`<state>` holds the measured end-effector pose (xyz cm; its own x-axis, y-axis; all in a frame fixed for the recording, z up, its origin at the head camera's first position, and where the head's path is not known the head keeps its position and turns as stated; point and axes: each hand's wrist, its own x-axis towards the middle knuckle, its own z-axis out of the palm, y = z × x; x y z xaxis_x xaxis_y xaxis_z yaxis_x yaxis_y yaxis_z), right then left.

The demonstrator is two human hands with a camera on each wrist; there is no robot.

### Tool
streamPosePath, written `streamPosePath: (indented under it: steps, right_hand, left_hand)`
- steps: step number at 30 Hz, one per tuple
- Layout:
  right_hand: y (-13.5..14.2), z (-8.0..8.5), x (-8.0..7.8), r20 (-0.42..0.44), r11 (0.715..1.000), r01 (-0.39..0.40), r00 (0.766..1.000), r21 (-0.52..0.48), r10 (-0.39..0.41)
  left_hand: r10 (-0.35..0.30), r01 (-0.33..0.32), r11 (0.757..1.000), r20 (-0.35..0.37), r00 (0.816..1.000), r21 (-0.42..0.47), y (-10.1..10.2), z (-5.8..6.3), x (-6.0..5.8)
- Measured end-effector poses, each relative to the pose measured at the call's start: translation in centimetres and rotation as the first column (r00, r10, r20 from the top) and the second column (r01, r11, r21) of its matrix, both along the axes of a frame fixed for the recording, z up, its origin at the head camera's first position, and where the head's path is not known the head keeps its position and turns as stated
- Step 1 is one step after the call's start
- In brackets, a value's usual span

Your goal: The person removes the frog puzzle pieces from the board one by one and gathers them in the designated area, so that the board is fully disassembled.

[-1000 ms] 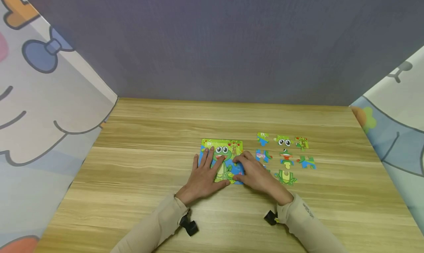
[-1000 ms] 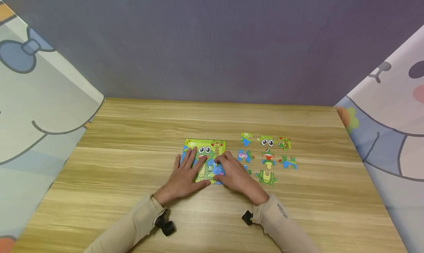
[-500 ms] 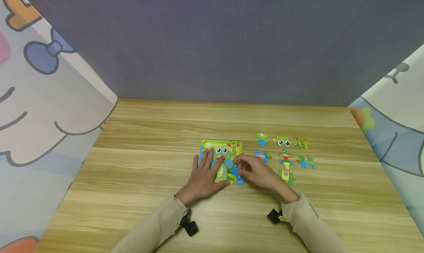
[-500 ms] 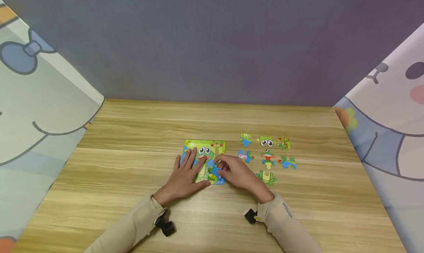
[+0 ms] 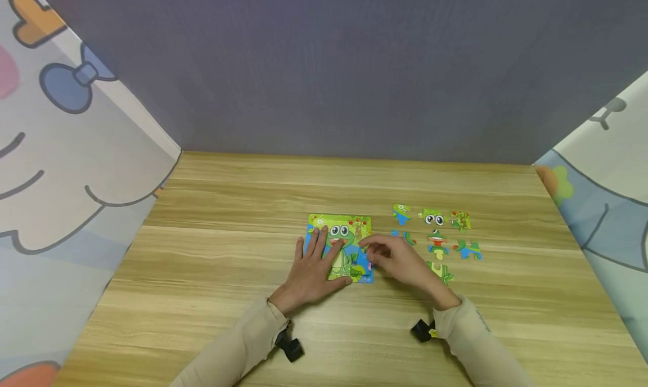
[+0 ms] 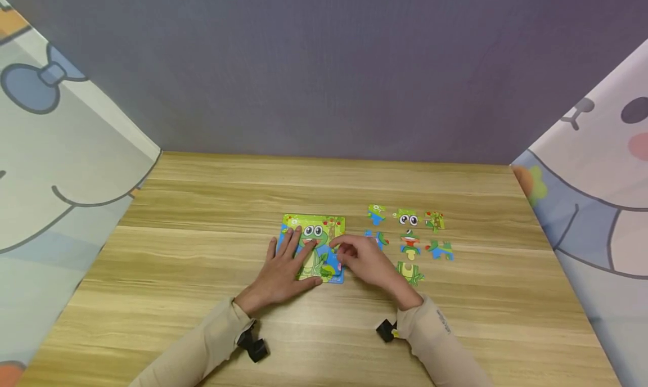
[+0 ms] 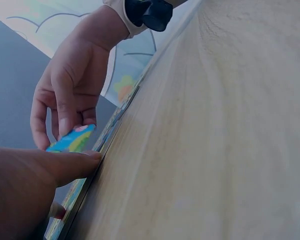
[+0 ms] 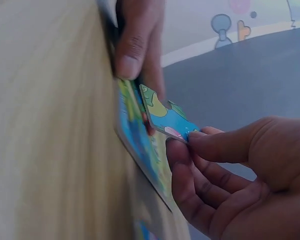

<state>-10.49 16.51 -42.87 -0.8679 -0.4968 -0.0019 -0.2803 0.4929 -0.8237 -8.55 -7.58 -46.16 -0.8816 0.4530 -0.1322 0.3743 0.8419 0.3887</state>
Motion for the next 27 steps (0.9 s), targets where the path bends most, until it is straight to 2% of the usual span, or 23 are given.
streamPosePath:
  steps: [12, 20, 23, 27]
  right_hand:
    - [3.5, 0.8, 0.1, 0.021, 0.991, 0.077, 0.997, -0.108, -0.075]
    - [6.0, 1.4, 0.5, 0.048, 0.988, 0.121, 0.992, -0.099, -0.117]
    - [6.8, 1.3, 0.6, 0.058, 0.985, 0.124, 0.991, -0.123, -0.117]
    - [7.8, 1.0, 0.8, 0.029, 0.982, 0.11, 0.994, -0.156, -0.106]
  left_hand:
    - [-0.001, 0.001, 1.0, -0.001, 1.0, 0.009, 0.0, 0.1, 0.1]
    - [-0.002, 0.002, 1.0, 0.011, 1.0, 0.016, 0.0, 0.2, 0.2]
    - [-0.002, 0.002, 1.0, 0.015, 1.0, 0.015, 0.0, 0.2, 0.2]
    - [-0.001, 0.001, 1.0, 0.02, 1.0, 0.021, 0.0, 0.3, 0.2]
